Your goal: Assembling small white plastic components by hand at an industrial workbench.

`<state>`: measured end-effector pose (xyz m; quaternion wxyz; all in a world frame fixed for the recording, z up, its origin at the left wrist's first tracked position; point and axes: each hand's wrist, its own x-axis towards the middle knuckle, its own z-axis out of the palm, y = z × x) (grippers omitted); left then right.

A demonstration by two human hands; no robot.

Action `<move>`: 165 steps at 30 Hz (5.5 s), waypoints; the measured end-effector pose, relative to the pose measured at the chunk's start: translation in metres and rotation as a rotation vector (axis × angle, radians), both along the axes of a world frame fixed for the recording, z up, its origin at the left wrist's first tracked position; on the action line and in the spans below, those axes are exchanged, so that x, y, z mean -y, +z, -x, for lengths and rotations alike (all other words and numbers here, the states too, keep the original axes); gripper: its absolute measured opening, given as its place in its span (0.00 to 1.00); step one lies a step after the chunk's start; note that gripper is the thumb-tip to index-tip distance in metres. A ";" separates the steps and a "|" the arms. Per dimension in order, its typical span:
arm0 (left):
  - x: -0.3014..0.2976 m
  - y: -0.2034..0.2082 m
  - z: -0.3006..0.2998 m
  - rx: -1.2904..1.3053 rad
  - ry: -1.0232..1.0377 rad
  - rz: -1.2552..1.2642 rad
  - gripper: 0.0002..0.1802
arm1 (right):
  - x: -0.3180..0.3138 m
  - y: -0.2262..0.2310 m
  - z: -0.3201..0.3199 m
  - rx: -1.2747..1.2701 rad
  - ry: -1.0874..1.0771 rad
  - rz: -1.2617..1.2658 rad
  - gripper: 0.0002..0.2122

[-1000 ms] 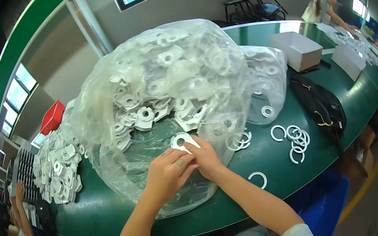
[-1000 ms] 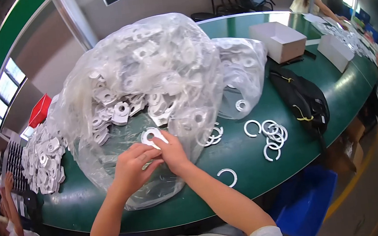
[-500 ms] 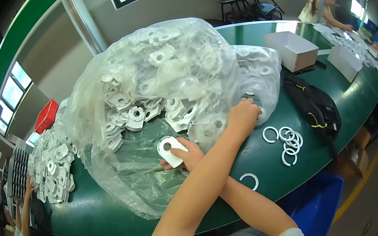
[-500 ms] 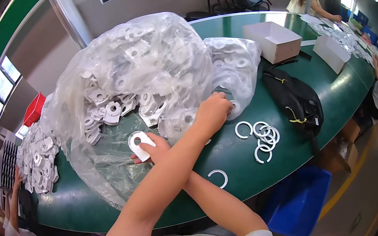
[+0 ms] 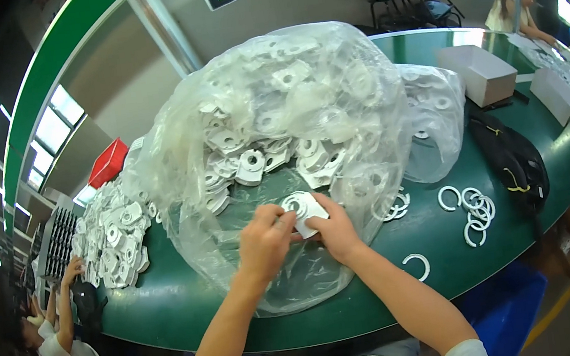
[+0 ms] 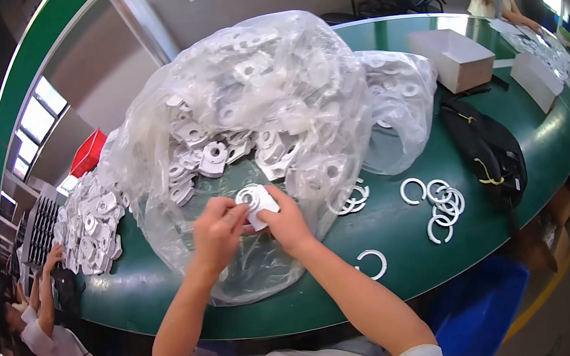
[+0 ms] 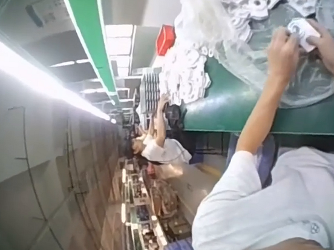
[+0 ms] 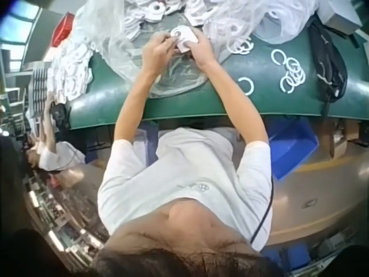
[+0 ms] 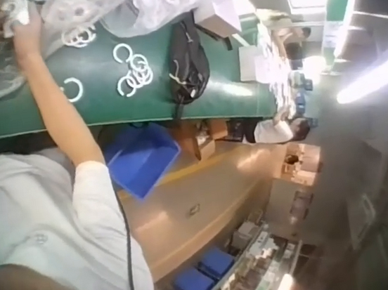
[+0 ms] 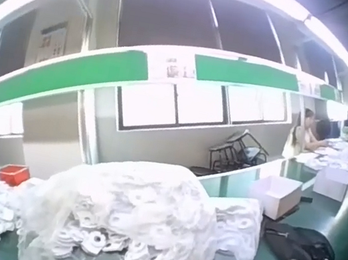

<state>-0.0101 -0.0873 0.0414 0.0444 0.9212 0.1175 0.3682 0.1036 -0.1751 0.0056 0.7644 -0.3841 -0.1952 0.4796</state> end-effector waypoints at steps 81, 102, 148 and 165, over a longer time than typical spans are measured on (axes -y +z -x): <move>0.010 -0.014 0.022 -0.154 -0.228 0.109 0.24 | 0.004 -0.006 -0.004 0.006 0.164 0.124 0.17; -0.009 -0.012 0.026 0.049 -0.195 0.167 0.13 | 0.005 0.009 0.002 -0.070 0.245 0.105 0.19; -0.023 -0.009 0.034 0.145 -0.166 1.395 0.11 | 0.006 0.010 0.005 -0.023 0.181 0.129 0.20; -0.015 -0.014 0.032 0.230 -0.035 1.255 0.06 | 0.006 0.013 0.009 0.034 0.239 0.114 0.20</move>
